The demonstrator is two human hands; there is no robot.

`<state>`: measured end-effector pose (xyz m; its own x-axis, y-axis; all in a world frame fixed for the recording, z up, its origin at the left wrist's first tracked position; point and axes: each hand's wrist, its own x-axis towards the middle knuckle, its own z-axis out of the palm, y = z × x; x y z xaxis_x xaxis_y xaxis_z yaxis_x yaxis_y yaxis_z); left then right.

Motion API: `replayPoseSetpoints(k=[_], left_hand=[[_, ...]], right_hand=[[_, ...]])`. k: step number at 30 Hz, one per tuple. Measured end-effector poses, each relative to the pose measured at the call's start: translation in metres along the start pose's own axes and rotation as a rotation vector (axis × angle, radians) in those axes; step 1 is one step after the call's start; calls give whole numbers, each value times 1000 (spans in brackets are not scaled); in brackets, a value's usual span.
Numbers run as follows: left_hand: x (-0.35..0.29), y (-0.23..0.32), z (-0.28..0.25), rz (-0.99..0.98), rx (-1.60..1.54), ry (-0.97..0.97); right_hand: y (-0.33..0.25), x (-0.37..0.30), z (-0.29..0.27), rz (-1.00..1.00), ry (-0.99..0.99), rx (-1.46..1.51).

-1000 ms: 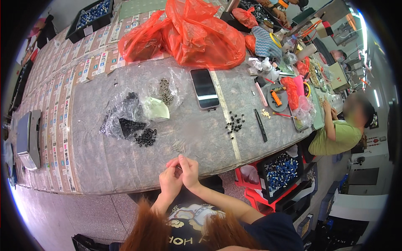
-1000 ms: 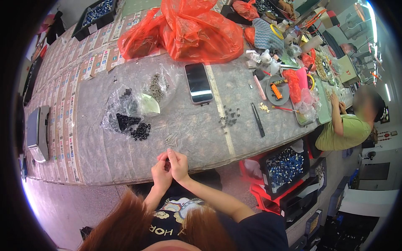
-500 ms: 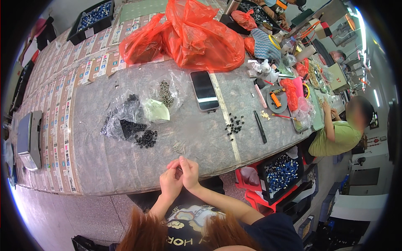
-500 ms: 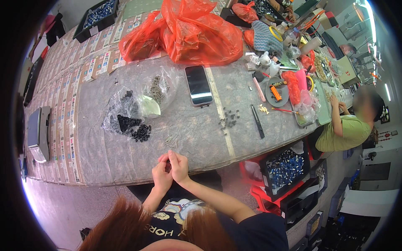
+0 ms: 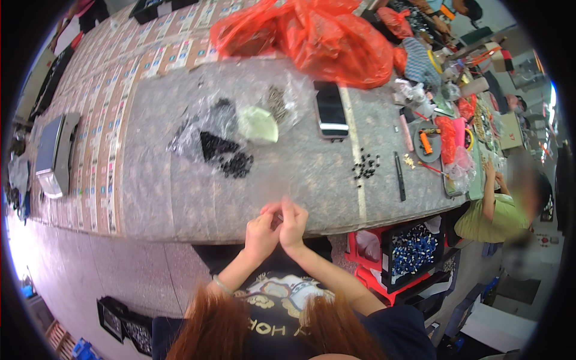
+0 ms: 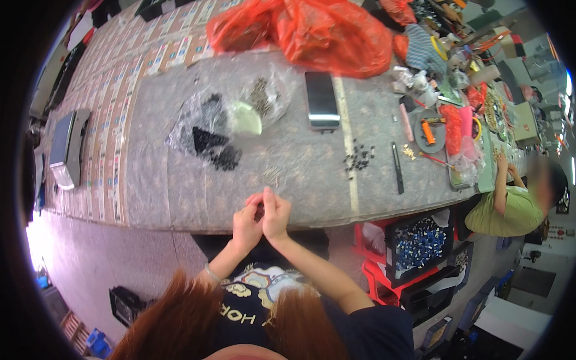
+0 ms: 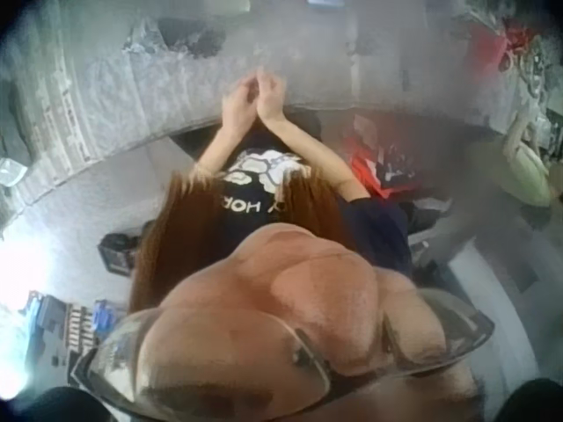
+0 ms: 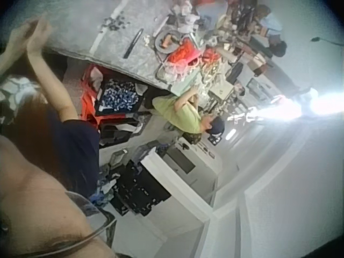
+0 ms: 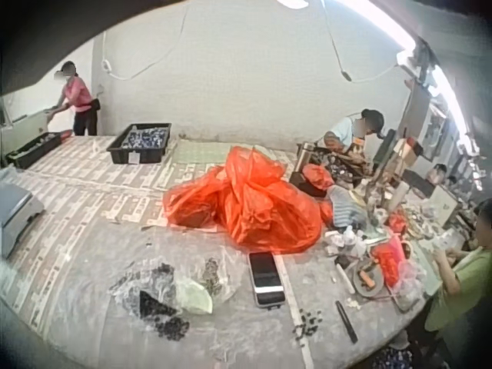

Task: Assembling small black plastic components by inserting metal pins into them at a workbench.

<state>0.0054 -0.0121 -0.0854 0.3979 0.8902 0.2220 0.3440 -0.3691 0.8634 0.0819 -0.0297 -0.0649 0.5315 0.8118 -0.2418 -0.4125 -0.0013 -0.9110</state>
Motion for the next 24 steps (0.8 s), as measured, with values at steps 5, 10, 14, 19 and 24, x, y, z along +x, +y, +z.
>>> replayPoseSetpoints(k=[5, 10, 14, 19, 24], left_hand=[[24, 25, -8, -40, -48, -63], [13, -6, 2, 31, -35, -23], [9, -7, 0, 55, -56, -10], [3, -7, -1, 57, -69, -17], [4, -7, 0, 40, -31, -62]], right_hand=[[-5, 12, -1, -72, 9, -58], [-5, 17, 6, -31, 17, 3], [1, 14, 6, -39, 15, -27], [1, 8, 7, -52, 28, -15], [-1, 9, 7, -76, 43, -41]])
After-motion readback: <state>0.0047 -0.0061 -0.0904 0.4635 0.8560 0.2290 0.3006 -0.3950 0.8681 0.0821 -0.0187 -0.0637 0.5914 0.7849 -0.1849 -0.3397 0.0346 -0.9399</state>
